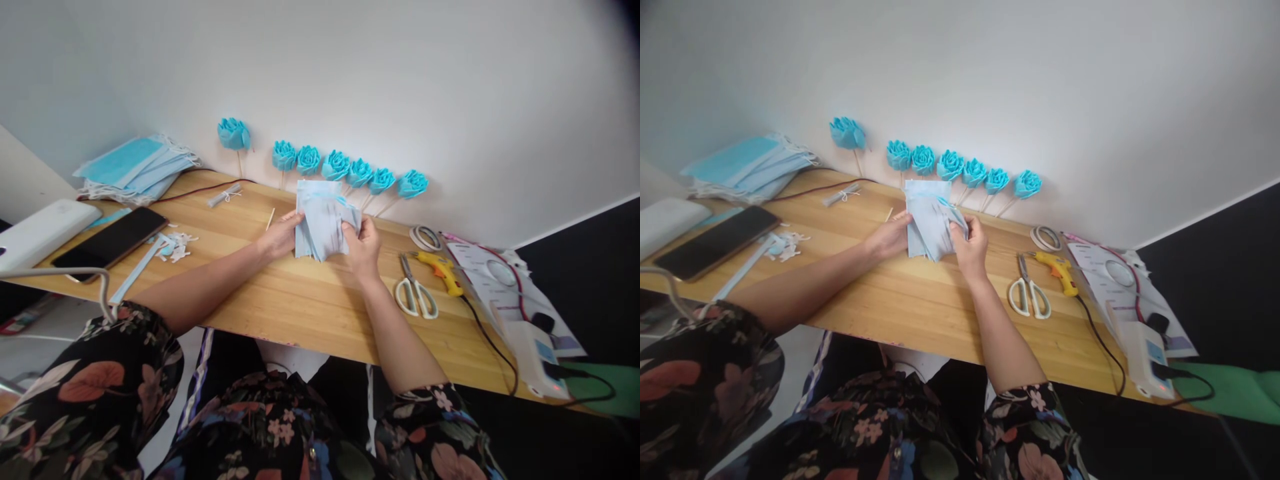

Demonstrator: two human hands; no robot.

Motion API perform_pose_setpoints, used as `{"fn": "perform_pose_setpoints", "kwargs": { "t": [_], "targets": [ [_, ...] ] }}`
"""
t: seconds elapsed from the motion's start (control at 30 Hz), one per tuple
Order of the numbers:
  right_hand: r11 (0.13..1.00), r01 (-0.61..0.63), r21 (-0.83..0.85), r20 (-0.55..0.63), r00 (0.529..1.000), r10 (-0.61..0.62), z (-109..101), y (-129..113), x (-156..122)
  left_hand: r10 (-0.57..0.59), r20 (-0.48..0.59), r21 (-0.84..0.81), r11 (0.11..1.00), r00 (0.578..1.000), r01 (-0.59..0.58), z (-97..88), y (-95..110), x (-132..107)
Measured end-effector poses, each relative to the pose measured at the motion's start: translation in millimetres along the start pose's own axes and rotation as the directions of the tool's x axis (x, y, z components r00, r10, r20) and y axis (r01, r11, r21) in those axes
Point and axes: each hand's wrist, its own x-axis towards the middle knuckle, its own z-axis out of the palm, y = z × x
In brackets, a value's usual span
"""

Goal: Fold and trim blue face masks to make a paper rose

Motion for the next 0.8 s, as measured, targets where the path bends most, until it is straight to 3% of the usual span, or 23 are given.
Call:
{"fn": "perform_pose_setpoints", "kwargs": {
  "t": [0.2, 0.4, 0.47, 0.6, 0.8],
  "targets": [
    [0.944, -0.038, 0.327, -0.11, 0.991, 0.078, -14, 1, 21, 0.026, -0.031, 0.016, 1.0, 0.999, -0.025, -1.5, 2, 0],
    [0.893, -0.085, 0.442, -0.099, 0.985, 0.142, -43, 2, 37, 0.022, -0.051, -0.009, 1.0, 0.998, -0.022, -4.0, 1, 2],
    [0.873, -0.142, 0.466, -0.036, 0.983, 0.179, -45, 2, 36, 0.013, -0.046, -0.006, 1.0, 0.999, -0.013, -4.6, 0, 2],
    [0.834, -0.354, 0.424, 0.135, 0.935, 0.328, -28, 4, 27, -0.01, -0.038, 0.005, 1.0, 0.999, 0.01, -3.1, -1, 1],
    [0.858, -0.383, 0.341, 0.072, 0.921, 0.382, 7, 9, 6, -0.029, 0.031, 0.045, 0.999, 0.999, 0.028, 2.4, -3, -1]
  ]
}}
